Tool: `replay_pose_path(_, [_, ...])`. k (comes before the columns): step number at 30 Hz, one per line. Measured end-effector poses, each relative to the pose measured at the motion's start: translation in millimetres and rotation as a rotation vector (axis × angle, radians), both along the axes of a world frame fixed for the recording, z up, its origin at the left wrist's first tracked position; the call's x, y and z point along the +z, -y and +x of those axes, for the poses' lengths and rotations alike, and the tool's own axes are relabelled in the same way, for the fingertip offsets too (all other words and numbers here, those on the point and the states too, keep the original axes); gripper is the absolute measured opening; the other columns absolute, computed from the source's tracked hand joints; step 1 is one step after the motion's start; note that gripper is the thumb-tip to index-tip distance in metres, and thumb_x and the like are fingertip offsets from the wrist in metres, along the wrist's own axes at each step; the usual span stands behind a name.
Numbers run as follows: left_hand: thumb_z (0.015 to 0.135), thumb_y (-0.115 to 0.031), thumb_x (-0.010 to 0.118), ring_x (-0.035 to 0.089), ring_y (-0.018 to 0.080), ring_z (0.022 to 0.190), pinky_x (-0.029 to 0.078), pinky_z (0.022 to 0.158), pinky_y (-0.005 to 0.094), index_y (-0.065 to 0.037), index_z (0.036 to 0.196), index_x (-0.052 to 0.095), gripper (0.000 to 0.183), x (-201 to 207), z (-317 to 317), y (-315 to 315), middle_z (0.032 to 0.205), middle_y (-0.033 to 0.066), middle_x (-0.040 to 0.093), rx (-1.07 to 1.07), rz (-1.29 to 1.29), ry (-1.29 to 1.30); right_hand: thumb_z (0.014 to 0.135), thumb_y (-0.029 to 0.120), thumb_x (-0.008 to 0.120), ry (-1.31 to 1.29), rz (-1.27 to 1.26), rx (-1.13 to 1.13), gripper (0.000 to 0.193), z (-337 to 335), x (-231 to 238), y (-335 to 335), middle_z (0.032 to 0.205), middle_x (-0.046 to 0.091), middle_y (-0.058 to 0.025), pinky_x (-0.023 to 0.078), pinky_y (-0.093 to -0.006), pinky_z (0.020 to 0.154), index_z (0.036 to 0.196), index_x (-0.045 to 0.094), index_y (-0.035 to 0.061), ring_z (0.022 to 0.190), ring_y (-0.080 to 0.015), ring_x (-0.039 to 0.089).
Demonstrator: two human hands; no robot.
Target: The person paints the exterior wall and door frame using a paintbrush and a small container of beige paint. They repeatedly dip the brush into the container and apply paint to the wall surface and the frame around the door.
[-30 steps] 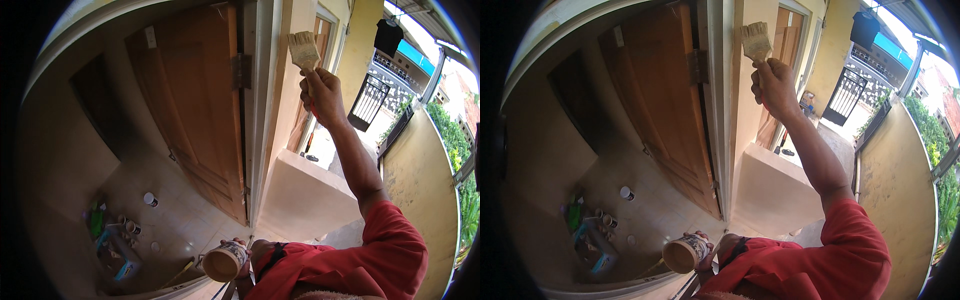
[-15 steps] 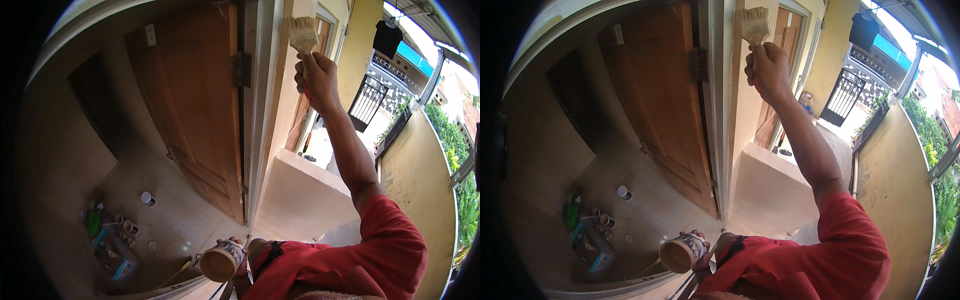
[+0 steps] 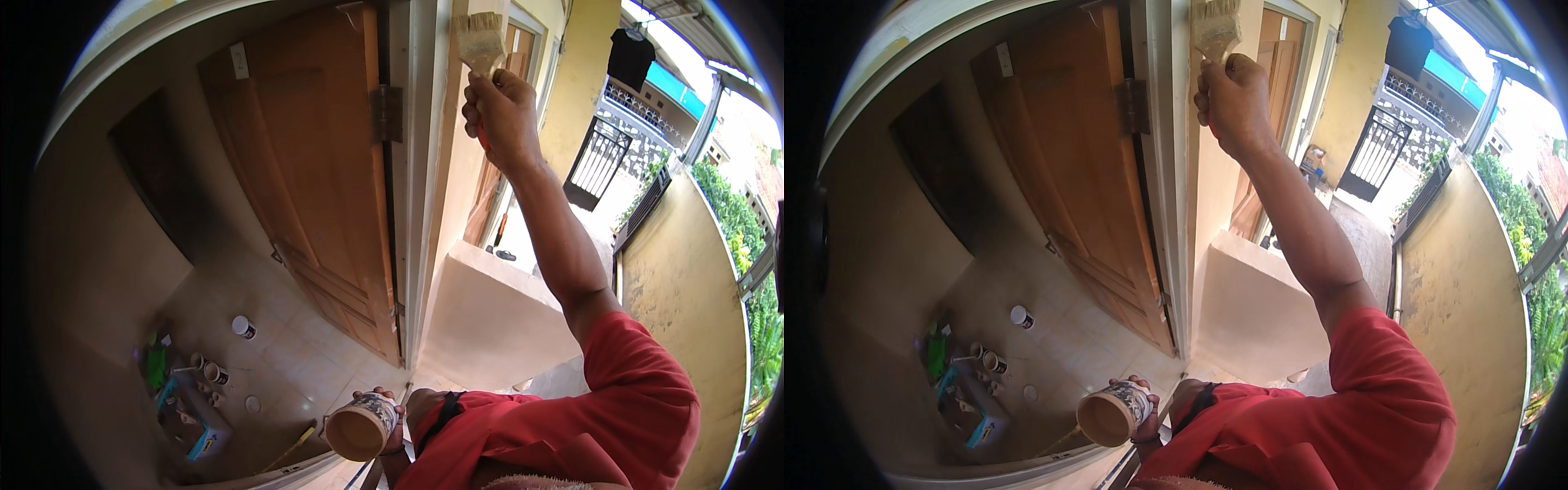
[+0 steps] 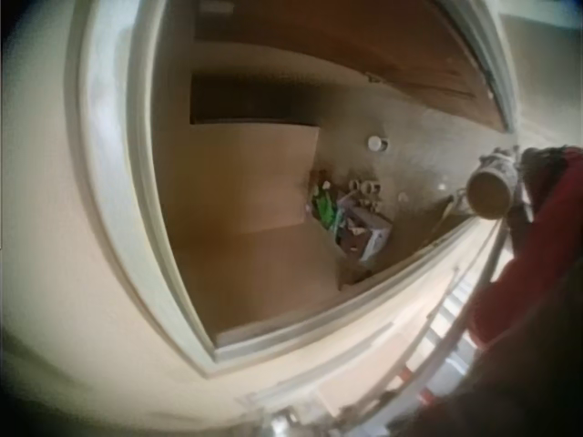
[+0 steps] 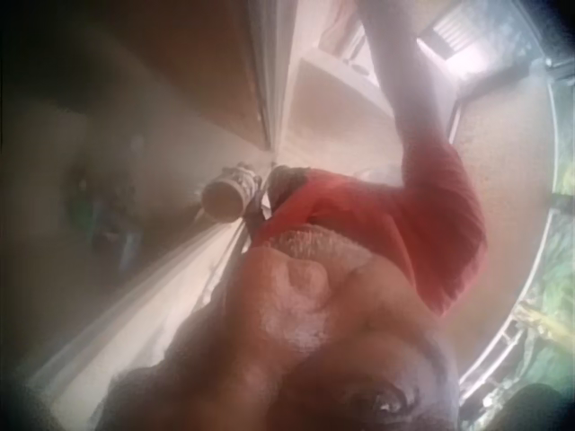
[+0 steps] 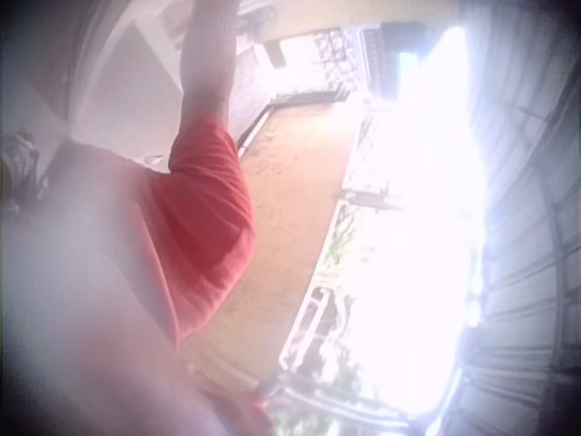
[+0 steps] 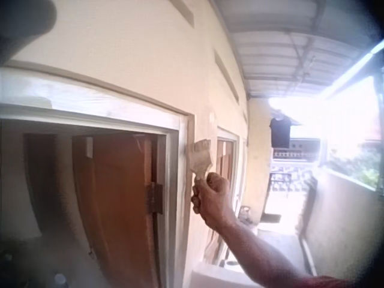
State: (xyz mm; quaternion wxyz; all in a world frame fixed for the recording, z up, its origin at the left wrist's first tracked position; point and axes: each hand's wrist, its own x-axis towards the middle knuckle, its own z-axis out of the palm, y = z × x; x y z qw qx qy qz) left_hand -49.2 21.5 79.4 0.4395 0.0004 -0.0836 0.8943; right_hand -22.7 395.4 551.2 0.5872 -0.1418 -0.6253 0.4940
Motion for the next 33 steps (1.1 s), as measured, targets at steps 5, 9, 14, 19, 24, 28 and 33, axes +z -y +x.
replay_pose_path(5, [0.103,-0.042,0.062,0.051,0.0378,0.135,0.052,0.094,0.0614,-0.027,0.146,0.058,0.046,10.5,-2.8,1.8,0.145,0.0181,0.053,-0.02,-0.022,0.015,0.104,0.011,0.062,-0.066,0.1,-0.024,0.017,-2.8,23.4,10.6,0.078,0.059,-0.007,0.047,-0.0304,0.048,0.095,0.057,-0.0021,0.058,-0.0136,0.057])
replay_pose_path(9, [0.103,-0.042,0.062,0.051,0.0375,0.135,0.051,0.093,0.0621,-0.028,0.147,0.058,0.046,9.1,-2.4,2.5,0.146,0.0184,0.053,-0.029,-0.018,0.023,0.103,0.01,0.061,-0.087,0.068,-0.008,0.016,-16.9,50.8,-9.3,0.08,0.06,-0.0072,0.048,-0.0309,0.051,0.093,0.057,-0.0022,0.061,-0.0142,0.057])
replay_pose_path(14, [0.103,-0.041,0.062,0.052,0.0376,0.135,0.051,0.093,0.0617,-0.028,0.147,0.058,0.046,1.5,2.5,-0.3,0.146,0.0187,0.053,-0.009,-0.02,0.055,0.103,0.01,0.063,-0.042,-0.074,-0.019,0.015,-13.0,4.6,-4.9,0.079,0.06,-0.0064,0.046,-0.0303,0.049,0.095,0.057,-0.0011,0.059,-0.0137,0.057])
replay_pose_path(19, [0.101,-0.04,0.066,0.048,0.038,0.139,0.05,0.1,0.0623,-0.026,0.152,0.053,0.055,4.7,-1.4,-1.5,0.148,0.0185,0.048,-0.014,0.039,-0.022,0.104,0.012,0.061,-0.119,0.075,-0.002,0.019,-3.3,-3.8,6.6,0.073,0.057,-0.0069,0.045,-0.0308,0.044,0.094,0.051,-0.0009,0.052,-0.0137,0.055])
replay_pose_path(24, [0.1,-0.041,0.068,0.048,0.038,0.138,0.051,0.099,0.061,-0.025,0.152,0.053,0.056,2.1,-3.1,4.4,0.147,0.0185,0.049,-0.011,0.018,-0.044,0.107,0.032,0.063,0.01,0.14,-0.043,0.026,-11.2,39.6,-22.7,0.086,0.073,-0.0119,0.052,-0.0531,0.059,0.094,0.059,0.0088,0.065,-0.0367,0.069])
replay_pose_path(28, [0.101,-0.041,0.066,0.048,0.0377,0.139,0.051,0.1,0.0611,-0.025,0.152,0.053,0.055,9.1,2.3,-0.3,0.148,0.0185,0.048,-0.014,0.045,-0.043,0.105,0.014,0.065,-0.018,0.047,-0.011,0.019,-12.7,-17.9,-20.3,0.079,0.059,-0.0063,0.046,-0.0298,0.046,0.094,0.055,0.0018,0.059,-0.0124,0.056])
replay_pose_path(33, [0.102,-0.042,0.063,0.047,0.0375,0.14,0.051,0.1,0.0608,-0.026,0.153,0.051,0.055,4.1,1.6,-1.5,0.15,0.0187,0.047,-0.031,0.021,-0.043,0.11,0.017,0.057,0.072,-0.249,0.021,0.022,8.6,-123.2,7.0,0.078,0.053,-0.0046,0.043,-0.029,0.044,0.096,0.046,0.0048,0.056,-0.0126,0.054])
